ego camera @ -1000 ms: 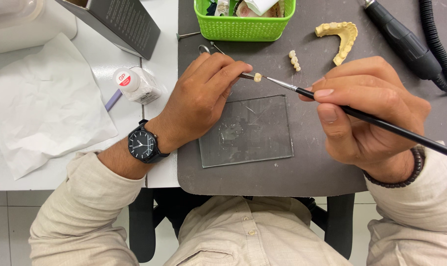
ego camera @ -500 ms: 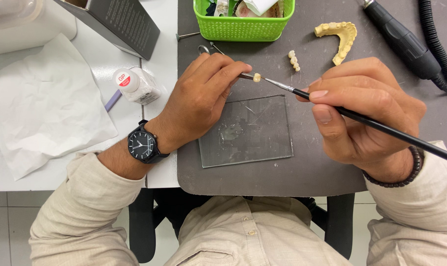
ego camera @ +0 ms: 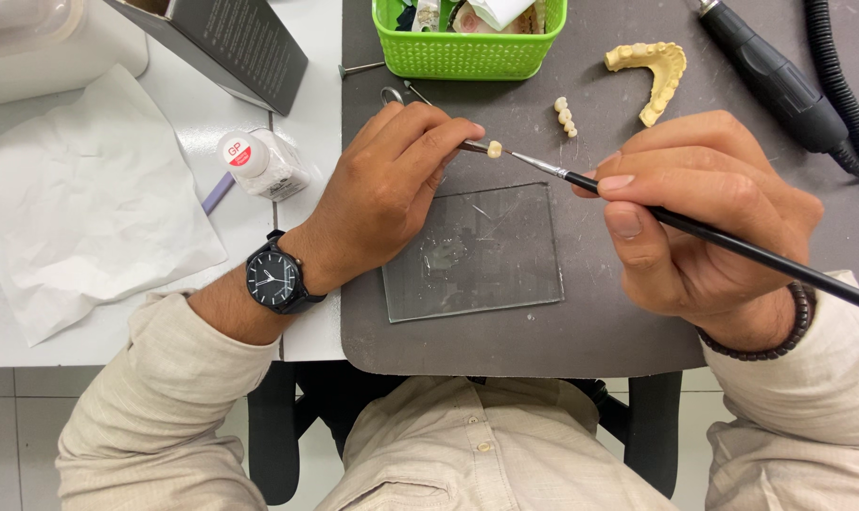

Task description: The person handles a dental prosthetic at a lab bench, first fitting and turning a small dental bridge of artificial teeth by hand, then using a tool to lift individual teeth and applying material to them with a fine brush. A larger denture model and rotary tool sit on the bench nearby.

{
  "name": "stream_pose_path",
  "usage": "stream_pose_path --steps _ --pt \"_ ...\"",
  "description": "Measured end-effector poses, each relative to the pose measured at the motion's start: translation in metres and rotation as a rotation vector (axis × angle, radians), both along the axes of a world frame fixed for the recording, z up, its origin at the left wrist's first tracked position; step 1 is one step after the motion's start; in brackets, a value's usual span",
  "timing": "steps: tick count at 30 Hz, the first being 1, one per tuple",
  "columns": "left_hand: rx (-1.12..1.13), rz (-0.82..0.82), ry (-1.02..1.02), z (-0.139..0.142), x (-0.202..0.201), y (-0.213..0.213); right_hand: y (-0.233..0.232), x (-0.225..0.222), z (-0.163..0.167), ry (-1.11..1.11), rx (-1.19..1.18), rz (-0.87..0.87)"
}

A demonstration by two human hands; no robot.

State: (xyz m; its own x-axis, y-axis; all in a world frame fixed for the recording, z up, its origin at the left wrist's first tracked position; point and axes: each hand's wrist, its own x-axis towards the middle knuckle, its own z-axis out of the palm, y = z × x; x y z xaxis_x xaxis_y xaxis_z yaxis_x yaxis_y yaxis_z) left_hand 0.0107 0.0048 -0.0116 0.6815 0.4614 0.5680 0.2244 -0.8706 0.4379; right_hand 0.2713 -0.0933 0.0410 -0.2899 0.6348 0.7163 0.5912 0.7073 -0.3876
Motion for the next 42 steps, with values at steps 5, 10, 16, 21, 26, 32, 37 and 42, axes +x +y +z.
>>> stream_pose_path --steps 5,10,16,21,26,32,37,42 --pt "-0.003 -0.001 -0.003 0.0005 -0.0003 -0.0003 -0.0013 -0.0001 -0.0004 0.004 -0.007 -0.007" --pt "-0.004 -0.005 -0.002 0.0006 -0.0002 -0.0004 -0.0008 0.0002 0.0 -0.004 -0.012 0.003" --pt "-0.004 -0.002 0.0 0.0004 -0.0002 -0.0003 -0.0013 -0.0013 0.0009 0.012 -0.018 0.011" --pt "-0.004 -0.002 0.005 0.0001 -0.0005 -0.0006 -0.002 -0.0034 0.0016 0.021 -0.016 0.004" --pt "-0.004 0.001 0.007 0.0003 -0.0009 -0.0006 -0.001 -0.0035 0.0014 0.009 -0.017 0.009" --pt "-0.002 0.001 0.0 -0.0003 0.0004 -0.0006 -0.0004 -0.0015 0.0011 -0.006 -0.009 0.016" --pt "-0.002 0.0 -0.003 -0.0002 -0.0001 -0.0003 -0.0006 -0.0014 0.0013 -0.011 0.002 0.001" --pt "-0.005 -0.002 0.002 0.0003 -0.0005 -0.001 -0.0015 -0.003 0.0013 -0.005 -0.018 0.002"
